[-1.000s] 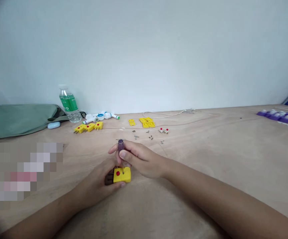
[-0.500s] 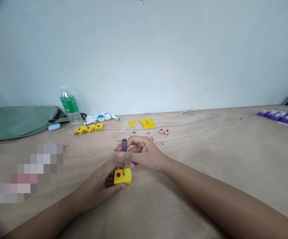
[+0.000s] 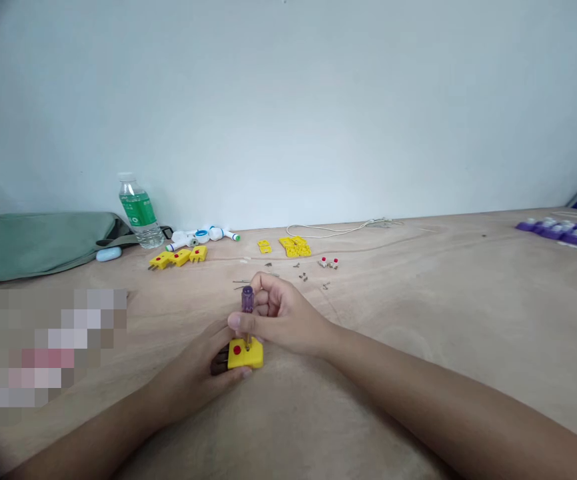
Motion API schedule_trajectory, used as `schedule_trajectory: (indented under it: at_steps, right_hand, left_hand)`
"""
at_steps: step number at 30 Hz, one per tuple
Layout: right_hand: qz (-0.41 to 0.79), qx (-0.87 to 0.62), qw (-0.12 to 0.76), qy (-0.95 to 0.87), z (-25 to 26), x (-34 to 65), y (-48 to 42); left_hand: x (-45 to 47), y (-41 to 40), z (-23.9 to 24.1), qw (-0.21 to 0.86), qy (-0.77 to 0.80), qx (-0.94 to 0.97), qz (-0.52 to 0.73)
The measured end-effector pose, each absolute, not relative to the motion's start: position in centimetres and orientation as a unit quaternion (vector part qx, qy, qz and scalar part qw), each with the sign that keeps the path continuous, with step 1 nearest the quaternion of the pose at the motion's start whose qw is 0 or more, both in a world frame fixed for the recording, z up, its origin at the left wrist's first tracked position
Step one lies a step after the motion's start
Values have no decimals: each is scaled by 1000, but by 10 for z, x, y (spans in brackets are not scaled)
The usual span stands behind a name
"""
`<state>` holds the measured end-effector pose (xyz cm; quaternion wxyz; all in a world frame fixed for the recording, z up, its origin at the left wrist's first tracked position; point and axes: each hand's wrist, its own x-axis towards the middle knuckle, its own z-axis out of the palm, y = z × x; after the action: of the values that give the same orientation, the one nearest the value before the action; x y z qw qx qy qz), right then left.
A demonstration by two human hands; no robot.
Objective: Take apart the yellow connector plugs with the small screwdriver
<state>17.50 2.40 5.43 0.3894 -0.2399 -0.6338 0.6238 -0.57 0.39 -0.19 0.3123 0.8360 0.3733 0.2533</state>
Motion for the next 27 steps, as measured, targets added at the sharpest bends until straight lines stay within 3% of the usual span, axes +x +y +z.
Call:
schedule_trajectory:
  at_steps: [6,12,20,27]
  right_hand:
    - [603,-281,406,-627,52,175,28]
    - [566,-207,331,-726,54,180,26]
    - [634,-236,363,-641,53,176,24]
    - [608,-237,324,-685,62,181,27]
  left_hand:
    - [-5,4,1,293,366,845,258]
    - [-6,2,1,291,371,838,273]
    - [-4,1,5,329,354,834,266]
    - [-6,0,12,355,339,825,279]
